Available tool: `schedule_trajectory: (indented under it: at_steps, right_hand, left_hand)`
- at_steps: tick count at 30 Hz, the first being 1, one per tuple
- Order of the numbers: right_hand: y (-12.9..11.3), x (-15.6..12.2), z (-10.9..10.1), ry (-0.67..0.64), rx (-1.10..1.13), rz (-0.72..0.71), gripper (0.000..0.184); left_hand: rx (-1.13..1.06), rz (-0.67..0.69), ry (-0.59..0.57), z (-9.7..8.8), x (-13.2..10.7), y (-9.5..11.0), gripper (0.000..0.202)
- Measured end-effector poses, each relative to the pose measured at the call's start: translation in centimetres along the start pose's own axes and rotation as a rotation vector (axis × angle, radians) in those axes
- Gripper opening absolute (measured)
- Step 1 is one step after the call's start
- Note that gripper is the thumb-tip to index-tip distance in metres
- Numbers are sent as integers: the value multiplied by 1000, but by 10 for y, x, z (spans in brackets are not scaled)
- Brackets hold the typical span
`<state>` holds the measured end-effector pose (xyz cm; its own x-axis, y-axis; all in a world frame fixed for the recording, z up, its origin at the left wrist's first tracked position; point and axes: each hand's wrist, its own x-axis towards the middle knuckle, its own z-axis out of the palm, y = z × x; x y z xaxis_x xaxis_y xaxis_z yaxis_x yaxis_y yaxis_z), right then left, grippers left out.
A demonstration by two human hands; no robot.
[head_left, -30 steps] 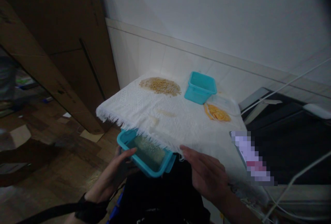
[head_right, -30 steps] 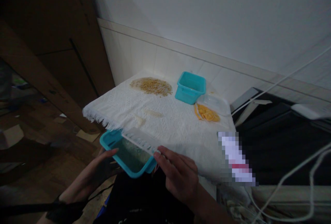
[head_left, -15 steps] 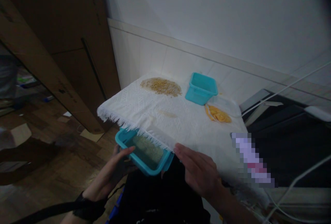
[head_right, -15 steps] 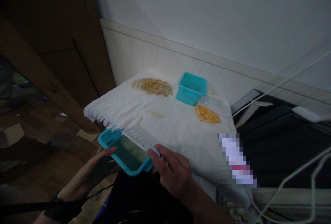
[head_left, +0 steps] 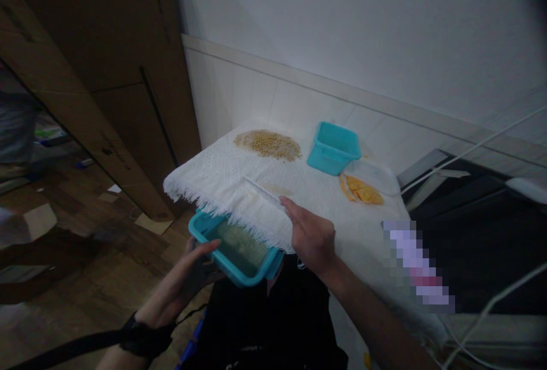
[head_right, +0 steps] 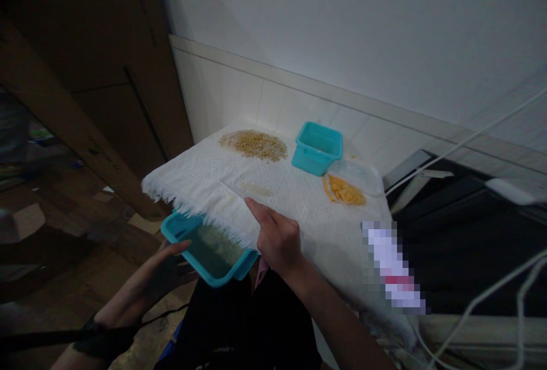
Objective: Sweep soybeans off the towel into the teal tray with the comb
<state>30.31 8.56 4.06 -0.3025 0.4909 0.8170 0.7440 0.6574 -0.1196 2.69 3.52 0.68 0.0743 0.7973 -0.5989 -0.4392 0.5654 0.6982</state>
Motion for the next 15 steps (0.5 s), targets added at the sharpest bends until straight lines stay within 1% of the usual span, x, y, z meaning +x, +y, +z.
schedule_trajectory:
  at_steps: [3,6,8,11,15]
  right_hand:
    - [1,2,5,-47,42,-85,72]
    - [-5,-1,0,-81,80,-136,67]
    - [-11,-7,-4,-80,100,-152,61]
    - [-22,-16,-11,-76,104,-183,57]
    - [-44,-24,-22,-99,144,-198,58]
  left_hand:
    - [2,10,3,-1,0,1,63]
    - [-4,25,6,-2,-2,1,66]
    - [1,26,18,-3,-2,2,66]
    - [8,15,24,-4,-2,2,65]
    - [-23,26,-10,-6,0,-1,66]
